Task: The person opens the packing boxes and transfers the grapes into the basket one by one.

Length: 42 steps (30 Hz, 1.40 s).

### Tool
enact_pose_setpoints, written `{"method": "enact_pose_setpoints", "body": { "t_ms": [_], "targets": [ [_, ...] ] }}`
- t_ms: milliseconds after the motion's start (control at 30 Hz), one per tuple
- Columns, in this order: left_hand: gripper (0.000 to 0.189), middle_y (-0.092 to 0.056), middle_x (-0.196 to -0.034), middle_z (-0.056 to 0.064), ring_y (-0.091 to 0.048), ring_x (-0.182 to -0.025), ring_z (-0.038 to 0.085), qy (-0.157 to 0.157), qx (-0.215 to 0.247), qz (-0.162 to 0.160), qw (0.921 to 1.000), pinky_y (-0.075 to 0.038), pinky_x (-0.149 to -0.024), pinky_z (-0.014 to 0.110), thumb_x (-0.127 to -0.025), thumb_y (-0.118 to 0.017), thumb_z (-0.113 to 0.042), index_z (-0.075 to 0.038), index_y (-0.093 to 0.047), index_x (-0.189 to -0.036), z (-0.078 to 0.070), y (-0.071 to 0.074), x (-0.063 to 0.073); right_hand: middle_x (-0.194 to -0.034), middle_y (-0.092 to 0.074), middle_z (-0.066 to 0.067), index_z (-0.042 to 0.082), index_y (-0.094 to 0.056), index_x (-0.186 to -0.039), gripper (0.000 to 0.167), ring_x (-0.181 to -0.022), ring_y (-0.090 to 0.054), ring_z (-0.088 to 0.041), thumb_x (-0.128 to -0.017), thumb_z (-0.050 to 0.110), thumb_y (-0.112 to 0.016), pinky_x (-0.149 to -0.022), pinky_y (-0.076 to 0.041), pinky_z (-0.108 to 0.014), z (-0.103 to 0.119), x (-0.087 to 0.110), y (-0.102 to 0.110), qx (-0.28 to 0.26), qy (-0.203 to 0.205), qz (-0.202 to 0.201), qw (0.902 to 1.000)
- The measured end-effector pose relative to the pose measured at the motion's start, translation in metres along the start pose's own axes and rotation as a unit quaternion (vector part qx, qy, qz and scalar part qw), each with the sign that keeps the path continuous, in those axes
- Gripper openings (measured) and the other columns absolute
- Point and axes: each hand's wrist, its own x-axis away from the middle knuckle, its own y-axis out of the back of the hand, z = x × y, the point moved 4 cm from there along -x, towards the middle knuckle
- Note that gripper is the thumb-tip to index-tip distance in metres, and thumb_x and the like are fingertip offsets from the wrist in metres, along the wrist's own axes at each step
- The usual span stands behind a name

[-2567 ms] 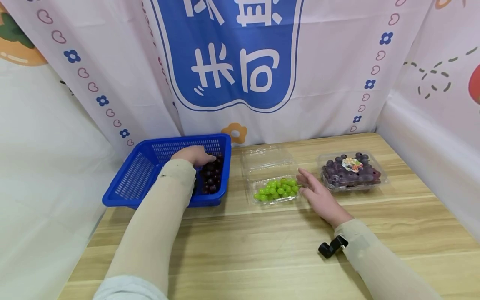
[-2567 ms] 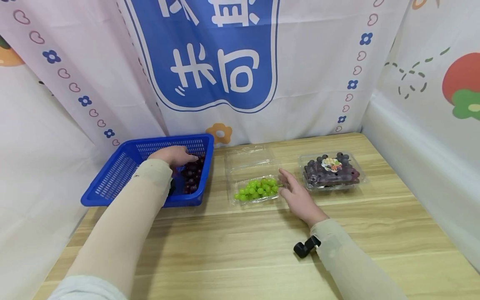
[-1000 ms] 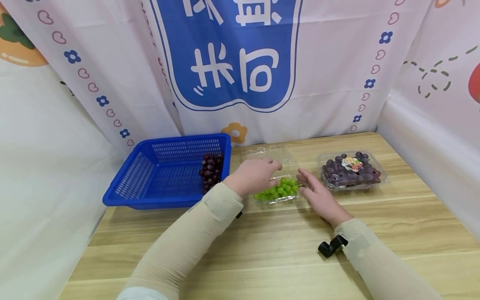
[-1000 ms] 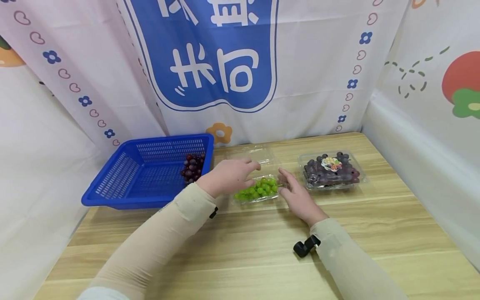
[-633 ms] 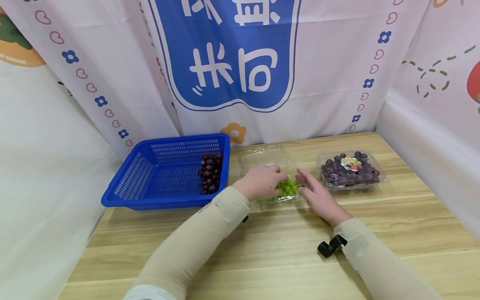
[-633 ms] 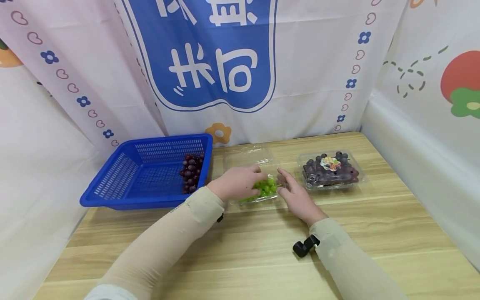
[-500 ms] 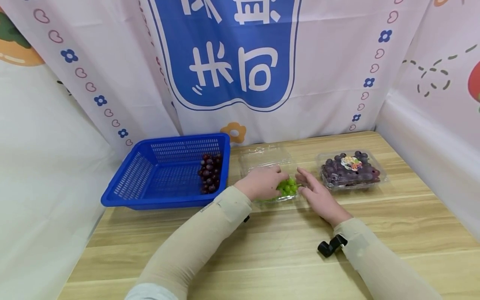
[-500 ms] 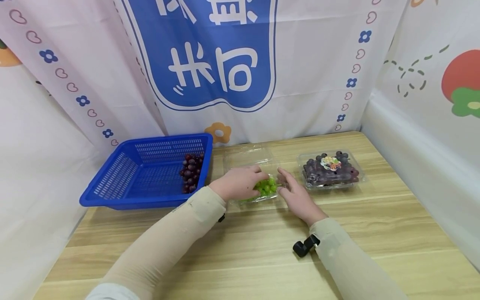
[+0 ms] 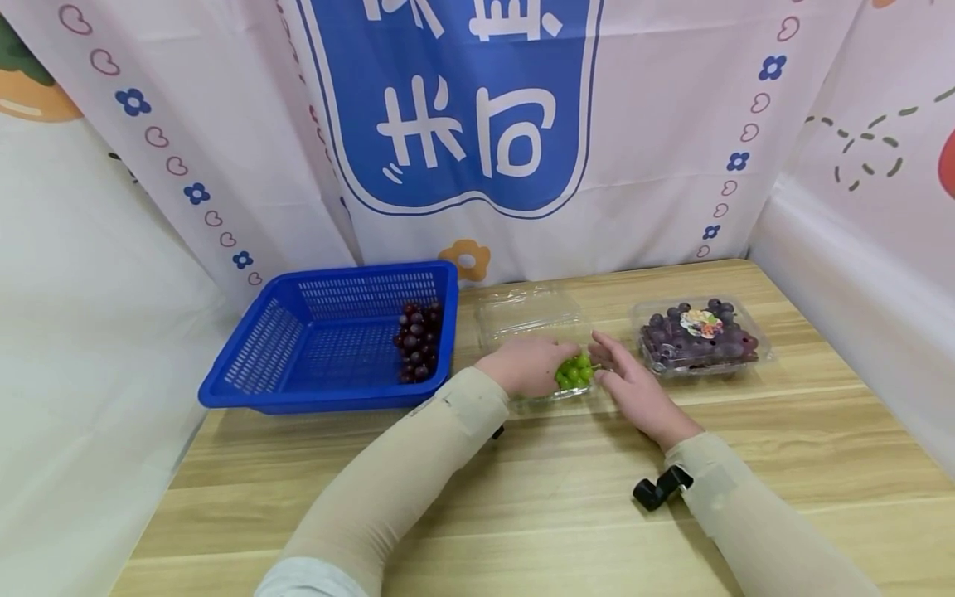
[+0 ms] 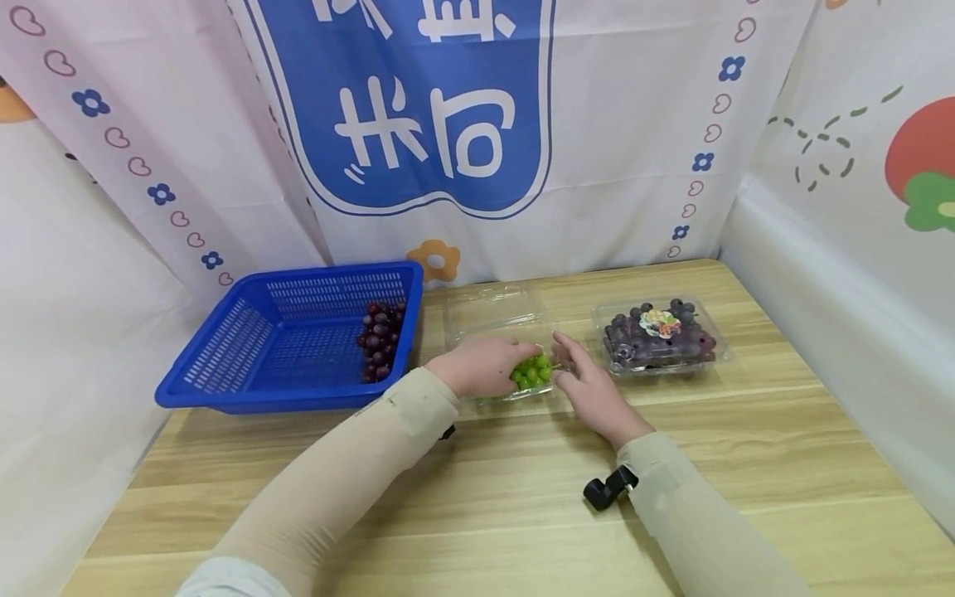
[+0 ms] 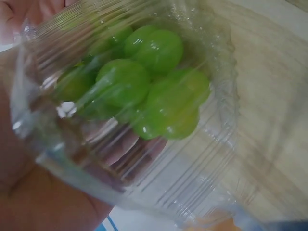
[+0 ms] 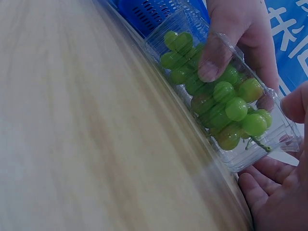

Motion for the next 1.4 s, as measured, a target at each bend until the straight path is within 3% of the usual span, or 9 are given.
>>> {"method": "enact_pose_setpoints", "body": {
  "t_ms": [200, 433, 967, 1167, 1400],
  "targets": [
    [0.062, -0.054, -0.148, 0.001, -0.054, -0.130, 0.022, 0.007, 0.023, 0.015, 0.9996, -0.044, -0.107, 0.043, -0.101, -0.062, -0.026, -0.028, -0.038, -0.158, 0.000, -0.003, -0.002, -0.159, -0.036, -0.014, 0.020, -0.019, -0.164, 0.064, -0.143, -0.037, -0.037, -0.106, 0.016, -0.047, -0.116, -0.026, -0.058, 0.000, 0.000, 0.000, -0.004, -0.001, 0.001, 1.0000],
    [0.065, -0.051, -0.151, -0.001, -0.052, -0.132, 0.022, 0.012, 0.024, 0.020, 0.9994, -0.043, -0.108, 0.043, -0.100, -0.063, -0.026, -0.028, -0.036, -0.159, 0.000, -0.004, -0.005, -0.159, -0.036, -0.012, 0.028, -0.020, -0.163, 0.063, -0.144, -0.036, -0.036, -0.107, 0.018, -0.047, -0.116, -0.026, -0.057, 0.000, 0.001, 0.000, -0.004, -0.006, 0.002, 1.0000],
    [0.062, -0.058, -0.135, 0.002, -0.058, -0.114, 0.018, 0.011, 0.054, 0.000, 0.9985, -0.050, -0.094, 0.042, -0.096, -0.069, -0.030, -0.027, -0.043, -0.153, 0.004, -0.009, -0.013, -0.160, -0.036, -0.011, 0.026, -0.020, -0.163, 0.063, -0.145, -0.034, -0.035, -0.107, 0.020, -0.046, -0.117, -0.023, -0.059, -0.002, 0.000, 0.001, 0.004, -0.008, 0.000, 1.0000],
    [0.060, -0.059, -0.130, 0.002, -0.059, -0.112, 0.017, 0.002, 0.043, -0.012, 0.9990, -0.051, -0.093, 0.041, -0.097, -0.067, -0.041, -0.027, -0.045, -0.151, 0.004, -0.013, -0.016, -0.160, -0.036, -0.013, 0.021, -0.020, -0.163, 0.062, -0.145, -0.034, -0.036, -0.107, 0.018, -0.046, -0.116, -0.023, -0.059, -0.001, 0.000, 0.000, -0.005, -0.003, 0.000, 1.0000],
    [0.062, -0.058, -0.128, 0.003, -0.059, -0.112, 0.018, -0.004, 0.033, -0.021, 0.9992, -0.052, -0.090, 0.041, -0.097, -0.069, -0.040, -0.028, -0.044, -0.152, 0.005, -0.017, -0.020, -0.160, -0.035, -0.014, 0.019, -0.021, -0.163, 0.062, -0.145, -0.033, -0.037, -0.106, 0.015, -0.047, -0.117, -0.021, -0.059, -0.001, -0.001, 0.001, -0.012, 0.005, 0.000, 0.9999]
  ]
}}
